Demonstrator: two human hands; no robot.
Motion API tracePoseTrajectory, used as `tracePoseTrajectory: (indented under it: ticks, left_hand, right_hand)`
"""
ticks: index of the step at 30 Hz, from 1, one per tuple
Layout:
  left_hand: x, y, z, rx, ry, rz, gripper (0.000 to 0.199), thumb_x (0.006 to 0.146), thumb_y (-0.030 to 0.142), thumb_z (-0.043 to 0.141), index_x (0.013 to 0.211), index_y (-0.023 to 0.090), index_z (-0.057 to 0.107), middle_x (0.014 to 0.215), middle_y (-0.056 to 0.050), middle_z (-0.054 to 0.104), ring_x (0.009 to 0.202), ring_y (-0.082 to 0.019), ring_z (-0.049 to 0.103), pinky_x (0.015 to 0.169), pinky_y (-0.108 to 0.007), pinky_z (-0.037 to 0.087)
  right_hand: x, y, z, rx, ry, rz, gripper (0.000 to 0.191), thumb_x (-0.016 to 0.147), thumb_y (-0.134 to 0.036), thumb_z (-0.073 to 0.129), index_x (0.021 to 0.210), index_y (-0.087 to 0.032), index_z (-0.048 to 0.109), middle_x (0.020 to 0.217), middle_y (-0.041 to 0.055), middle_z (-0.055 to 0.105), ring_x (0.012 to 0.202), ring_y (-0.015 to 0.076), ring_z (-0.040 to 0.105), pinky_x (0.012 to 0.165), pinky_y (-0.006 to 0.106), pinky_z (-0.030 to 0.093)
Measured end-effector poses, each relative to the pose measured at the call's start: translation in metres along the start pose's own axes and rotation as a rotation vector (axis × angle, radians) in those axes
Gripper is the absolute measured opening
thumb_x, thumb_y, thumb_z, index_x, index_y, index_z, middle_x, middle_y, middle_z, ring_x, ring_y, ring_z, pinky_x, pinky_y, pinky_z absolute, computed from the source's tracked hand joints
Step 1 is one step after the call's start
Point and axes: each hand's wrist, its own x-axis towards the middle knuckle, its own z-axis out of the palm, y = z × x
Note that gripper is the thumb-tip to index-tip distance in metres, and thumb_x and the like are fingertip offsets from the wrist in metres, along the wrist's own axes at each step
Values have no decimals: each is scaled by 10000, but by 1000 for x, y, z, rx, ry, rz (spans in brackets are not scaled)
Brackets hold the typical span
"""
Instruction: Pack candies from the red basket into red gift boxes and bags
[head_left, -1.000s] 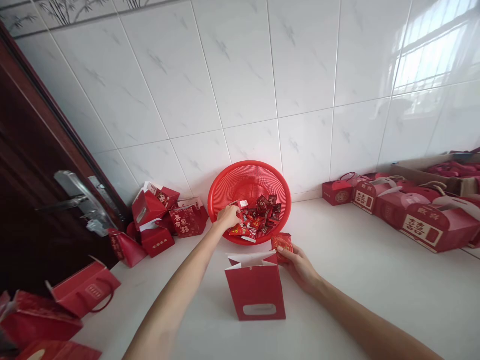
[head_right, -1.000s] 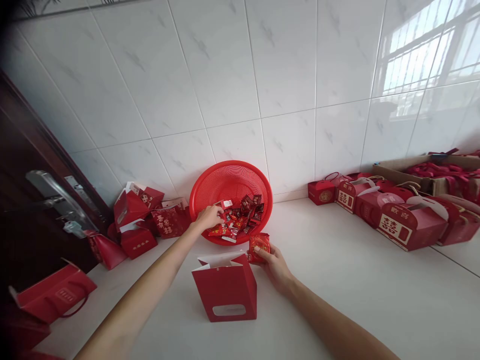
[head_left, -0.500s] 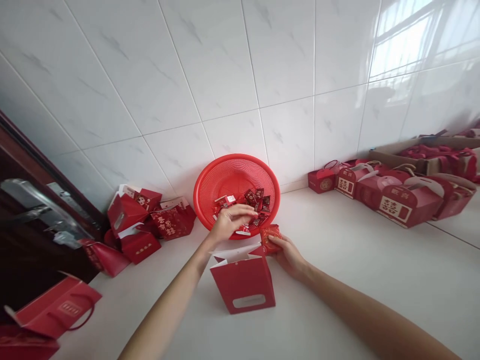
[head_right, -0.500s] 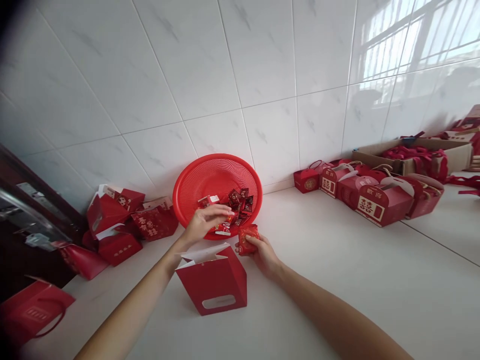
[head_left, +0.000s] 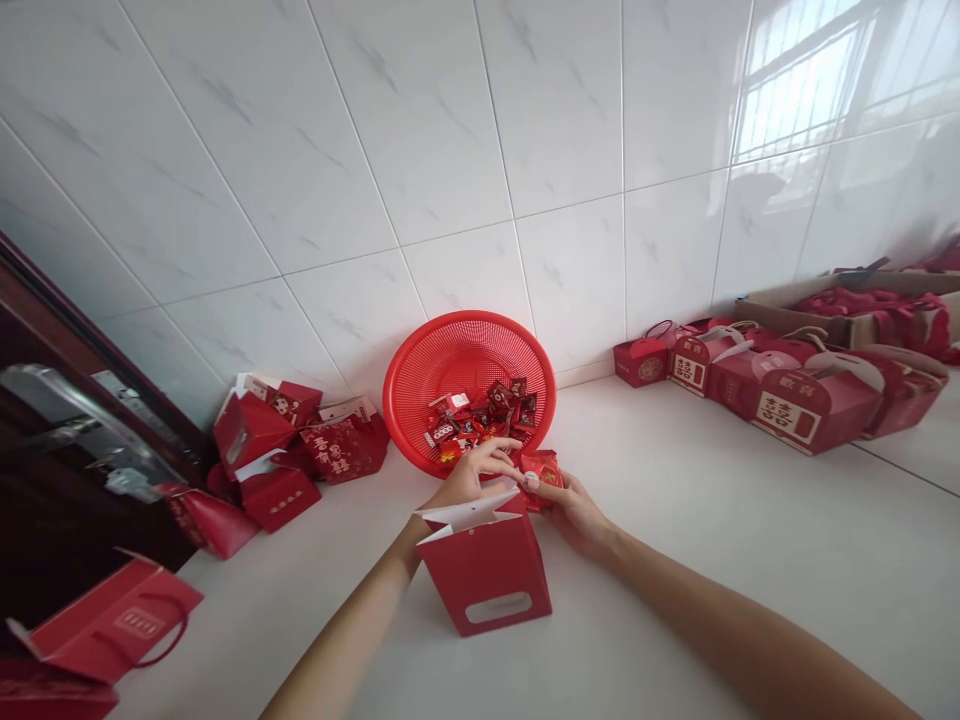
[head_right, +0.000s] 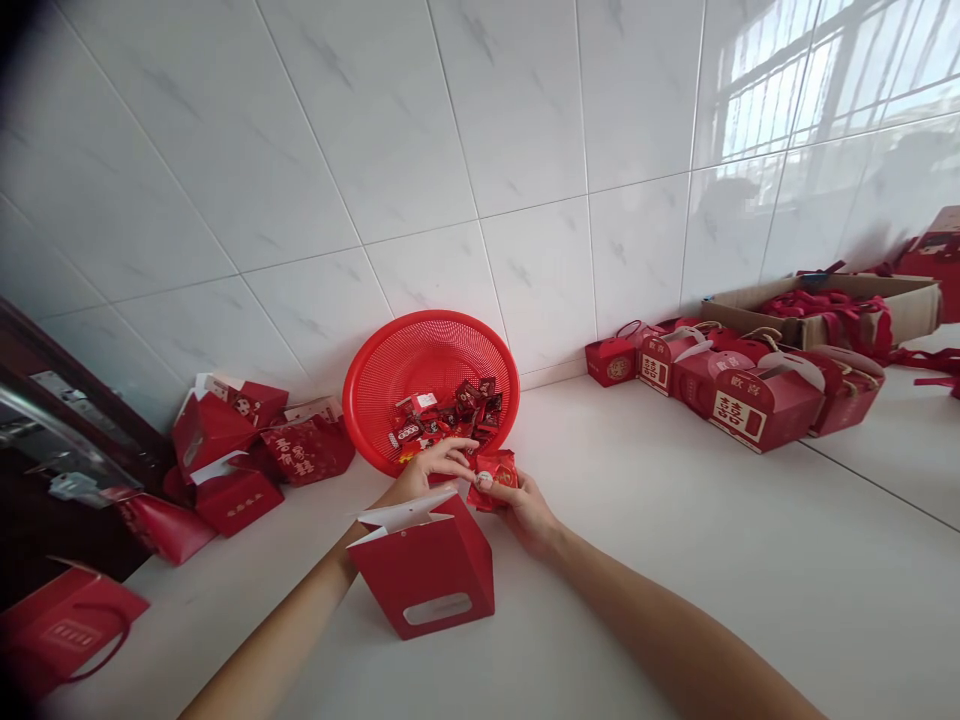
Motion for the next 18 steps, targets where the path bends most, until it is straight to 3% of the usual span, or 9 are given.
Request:
tracePoseTrajectory:
  ticks: [2,4,8,13,18]
  left_hand:
    - [11,-6,-10,81,156,-55,259,849,172,558,877,238,806,1270,-68,680,1119,-221,654,1006,-353,518]
    - [26,-13,-22,233,235,-127,291,839,122,535,862,229,804,1162,-62,730,1083,-216,672,1021,-353,505]
    - [52,-27,-41,488,155,-268,363,808,49,531,981,209,807,1149,-67,751,1128,-231,663,1060,-330,472]
    - [66,-41,-41,521,115,-336,480,708,-23,580,1071,209,792,1151,-92,756,1144,-278,664,1032,-357,486]
    - [72,-50,-40,476,140,-387,304,701,40,667,909,210,812,1006,-108,776,1028,-300,695,936,-374,515]
  right_hand:
    - [0,0,1,0,6,5,359,657,-356,894,919,-182,721,940,56,746,894,216,674,875,360,508]
    - [0,1,1,5,6,8,357,650,-356,900,905,-180,723,934,50,743,883,210,669,874,355,502]
    - [1,3,0,10,5,9,357,632,-356,912,871,-172,722,885,39,733,841,193,657,853,342,494]
    - [1,1,1,10,17,11,353,609,-342,921,836,-171,712,826,21,710,782,176,635,818,326,487]
    - [0,0,2,15,11,16,332,625,-332,909,834,-174,705,835,25,710,789,182,636,798,314,486]
